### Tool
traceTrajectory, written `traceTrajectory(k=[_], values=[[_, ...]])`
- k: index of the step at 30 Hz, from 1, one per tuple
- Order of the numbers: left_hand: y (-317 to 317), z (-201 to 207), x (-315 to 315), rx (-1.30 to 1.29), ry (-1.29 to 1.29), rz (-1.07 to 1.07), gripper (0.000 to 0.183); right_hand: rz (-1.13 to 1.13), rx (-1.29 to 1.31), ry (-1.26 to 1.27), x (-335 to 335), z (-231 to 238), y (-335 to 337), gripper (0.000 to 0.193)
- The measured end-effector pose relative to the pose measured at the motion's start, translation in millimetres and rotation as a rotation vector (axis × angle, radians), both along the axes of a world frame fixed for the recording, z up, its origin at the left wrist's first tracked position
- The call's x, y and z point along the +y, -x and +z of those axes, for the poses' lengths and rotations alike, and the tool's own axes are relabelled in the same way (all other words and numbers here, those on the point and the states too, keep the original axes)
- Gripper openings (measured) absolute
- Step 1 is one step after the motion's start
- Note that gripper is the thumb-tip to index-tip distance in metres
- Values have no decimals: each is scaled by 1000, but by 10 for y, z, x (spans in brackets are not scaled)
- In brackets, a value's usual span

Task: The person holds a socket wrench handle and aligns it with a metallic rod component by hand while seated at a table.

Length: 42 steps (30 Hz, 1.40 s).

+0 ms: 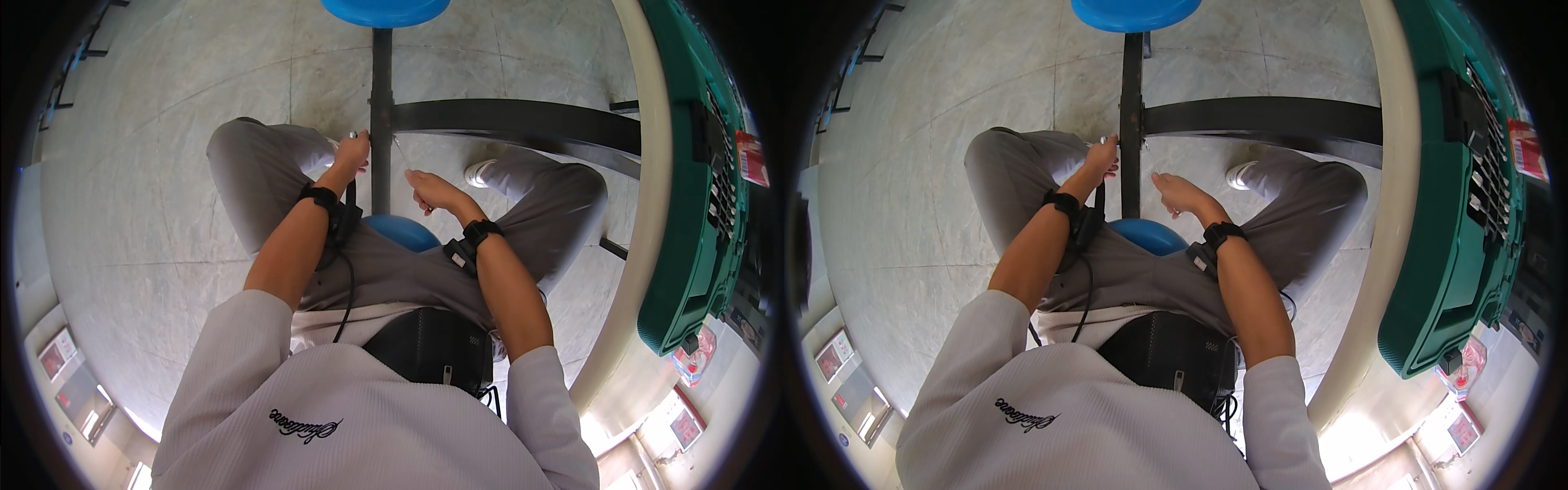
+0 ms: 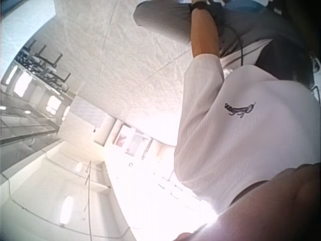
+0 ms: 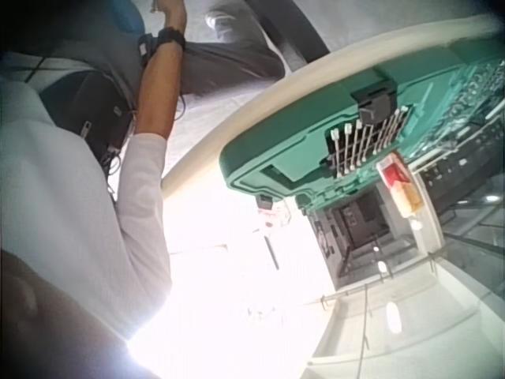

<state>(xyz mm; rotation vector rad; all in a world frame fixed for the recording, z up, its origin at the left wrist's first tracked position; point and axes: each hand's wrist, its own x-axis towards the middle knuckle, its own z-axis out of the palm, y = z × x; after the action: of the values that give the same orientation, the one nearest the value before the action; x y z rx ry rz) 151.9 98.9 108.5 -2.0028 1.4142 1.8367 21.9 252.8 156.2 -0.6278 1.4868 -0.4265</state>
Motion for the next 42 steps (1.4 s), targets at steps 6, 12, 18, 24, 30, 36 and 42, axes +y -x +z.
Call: traceTrajectory(k=[6,12,18,24,30,36,42], values=[[18,71,43,-1,91,0,50,-113,-76,-64,-4,93,38,40],[26,100,52,-4,70,8,48,-217,-211,-170,-34,193,3,40],[33,97,43,2,53,34,45,-322,-317,-200,-77,189,-5,40],[48,120,39,28,71,42,42,-351,-354,-170,-61,110,-25,40],[57,127,49,6,76,36,43,-118,-128,-139,-79,-35,23,37],[19,71,16,16,55,44,43,10,-130,-132,-134,-136,-67,35],[43,127,28,-2,50,45,42,-48,-192,-111,-116,-75,-88,31]])
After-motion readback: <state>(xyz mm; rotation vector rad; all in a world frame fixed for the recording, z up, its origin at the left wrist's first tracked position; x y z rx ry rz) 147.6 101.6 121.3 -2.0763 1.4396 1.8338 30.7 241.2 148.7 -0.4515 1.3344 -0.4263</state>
